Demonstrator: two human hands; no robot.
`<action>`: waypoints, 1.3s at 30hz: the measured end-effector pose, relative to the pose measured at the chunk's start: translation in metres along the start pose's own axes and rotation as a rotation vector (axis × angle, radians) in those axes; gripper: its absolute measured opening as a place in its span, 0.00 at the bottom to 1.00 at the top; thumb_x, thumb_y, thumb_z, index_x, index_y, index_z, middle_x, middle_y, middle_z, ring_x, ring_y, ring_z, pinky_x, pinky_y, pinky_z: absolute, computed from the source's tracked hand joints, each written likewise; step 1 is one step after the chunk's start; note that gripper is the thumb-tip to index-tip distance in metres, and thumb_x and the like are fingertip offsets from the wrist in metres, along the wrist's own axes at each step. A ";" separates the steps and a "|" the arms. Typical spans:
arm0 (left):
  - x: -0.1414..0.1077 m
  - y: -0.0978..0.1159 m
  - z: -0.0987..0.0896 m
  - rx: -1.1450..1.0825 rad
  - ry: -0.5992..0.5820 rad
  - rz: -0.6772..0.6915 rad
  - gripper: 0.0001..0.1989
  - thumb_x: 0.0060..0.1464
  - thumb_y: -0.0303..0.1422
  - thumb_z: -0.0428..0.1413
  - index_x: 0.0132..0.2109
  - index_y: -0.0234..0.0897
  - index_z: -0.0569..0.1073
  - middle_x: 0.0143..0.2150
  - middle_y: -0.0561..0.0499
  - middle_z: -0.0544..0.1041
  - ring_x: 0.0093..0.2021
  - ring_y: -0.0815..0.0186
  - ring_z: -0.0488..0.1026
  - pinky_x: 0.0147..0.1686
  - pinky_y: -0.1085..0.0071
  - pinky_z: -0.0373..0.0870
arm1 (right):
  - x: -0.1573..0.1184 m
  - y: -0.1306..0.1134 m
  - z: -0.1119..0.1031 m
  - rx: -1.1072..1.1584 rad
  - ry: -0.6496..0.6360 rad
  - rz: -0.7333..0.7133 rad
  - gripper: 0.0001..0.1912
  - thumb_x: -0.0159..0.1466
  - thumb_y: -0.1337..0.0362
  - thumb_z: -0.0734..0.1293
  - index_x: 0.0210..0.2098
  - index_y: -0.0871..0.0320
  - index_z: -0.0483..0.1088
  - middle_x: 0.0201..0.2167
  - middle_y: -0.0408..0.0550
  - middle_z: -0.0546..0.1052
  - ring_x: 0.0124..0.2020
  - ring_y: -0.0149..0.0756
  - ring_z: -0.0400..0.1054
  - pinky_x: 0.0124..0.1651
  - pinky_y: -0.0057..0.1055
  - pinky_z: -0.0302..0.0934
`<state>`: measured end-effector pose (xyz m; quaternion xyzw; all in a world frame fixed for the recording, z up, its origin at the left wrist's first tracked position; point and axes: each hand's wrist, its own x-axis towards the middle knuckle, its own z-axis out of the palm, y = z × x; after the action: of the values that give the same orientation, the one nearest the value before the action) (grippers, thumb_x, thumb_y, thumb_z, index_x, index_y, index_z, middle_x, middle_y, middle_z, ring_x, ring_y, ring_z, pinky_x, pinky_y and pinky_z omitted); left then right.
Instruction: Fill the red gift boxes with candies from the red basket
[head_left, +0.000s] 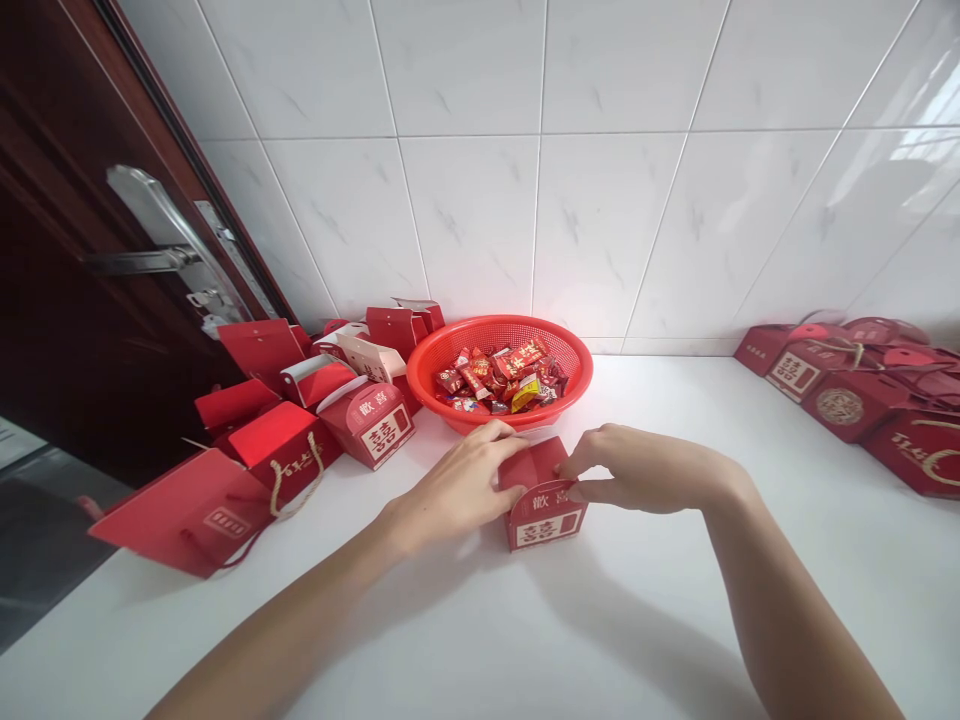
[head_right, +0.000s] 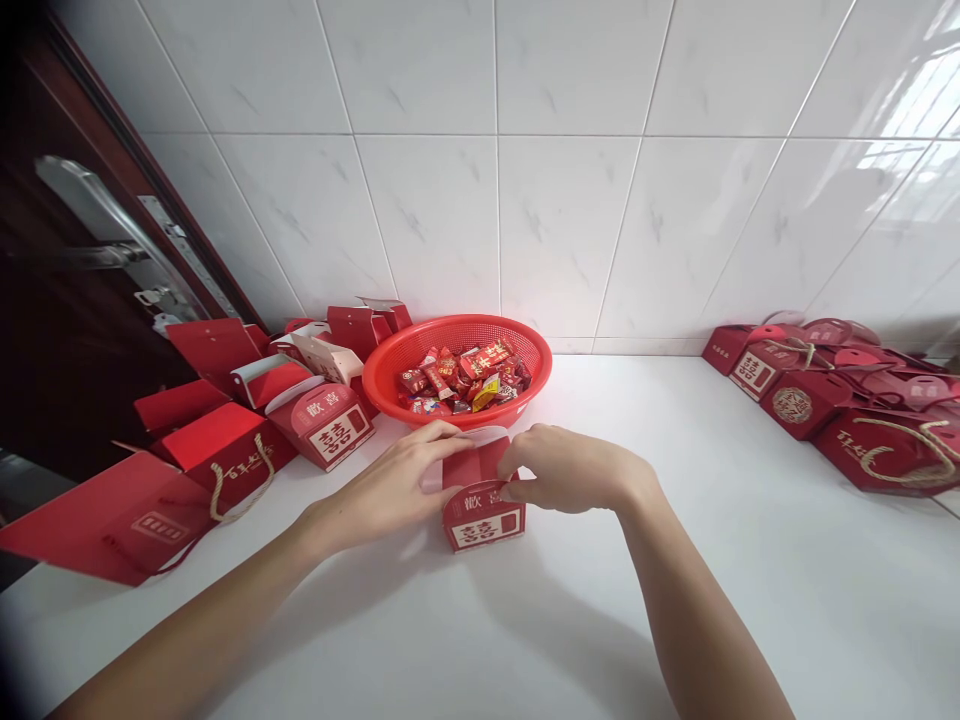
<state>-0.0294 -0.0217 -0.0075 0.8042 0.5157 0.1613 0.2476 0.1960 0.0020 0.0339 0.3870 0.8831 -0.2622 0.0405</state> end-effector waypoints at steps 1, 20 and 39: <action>0.000 -0.001 0.000 0.005 -0.002 0.000 0.22 0.58 0.34 0.59 0.60 0.41 0.75 0.57 0.46 0.73 0.58 0.52 0.73 0.55 0.59 0.73 | 0.000 0.000 0.000 -0.001 -0.003 -0.002 0.12 0.68 0.63 0.63 0.32 0.55 0.77 0.30 0.47 0.75 0.28 0.34 0.64 0.29 0.28 0.53; 0.000 -0.002 -0.001 0.020 0.019 0.047 0.21 0.58 0.35 0.59 0.58 0.42 0.76 0.57 0.46 0.75 0.58 0.52 0.73 0.55 0.61 0.73 | 0.003 0.002 0.001 -0.016 -0.037 -0.021 0.15 0.67 0.65 0.60 0.23 0.57 0.62 0.27 0.44 0.72 0.32 0.35 0.62 0.31 0.28 0.53; -0.003 -0.001 -0.006 0.036 0.007 0.041 0.25 0.61 0.37 0.57 0.64 0.48 0.71 0.62 0.47 0.72 0.61 0.52 0.71 0.58 0.58 0.71 | -0.003 0.000 -0.002 0.024 0.015 -0.002 0.11 0.66 0.58 0.66 0.42 0.53 0.79 0.37 0.49 0.80 0.36 0.40 0.71 0.31 0.29 0.57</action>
<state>-0.0347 -0.0229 -0.0026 0.8182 0.5029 0.1599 0.2280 0.1985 0.0014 0.0366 0.3884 0.8806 -0.2700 0.0287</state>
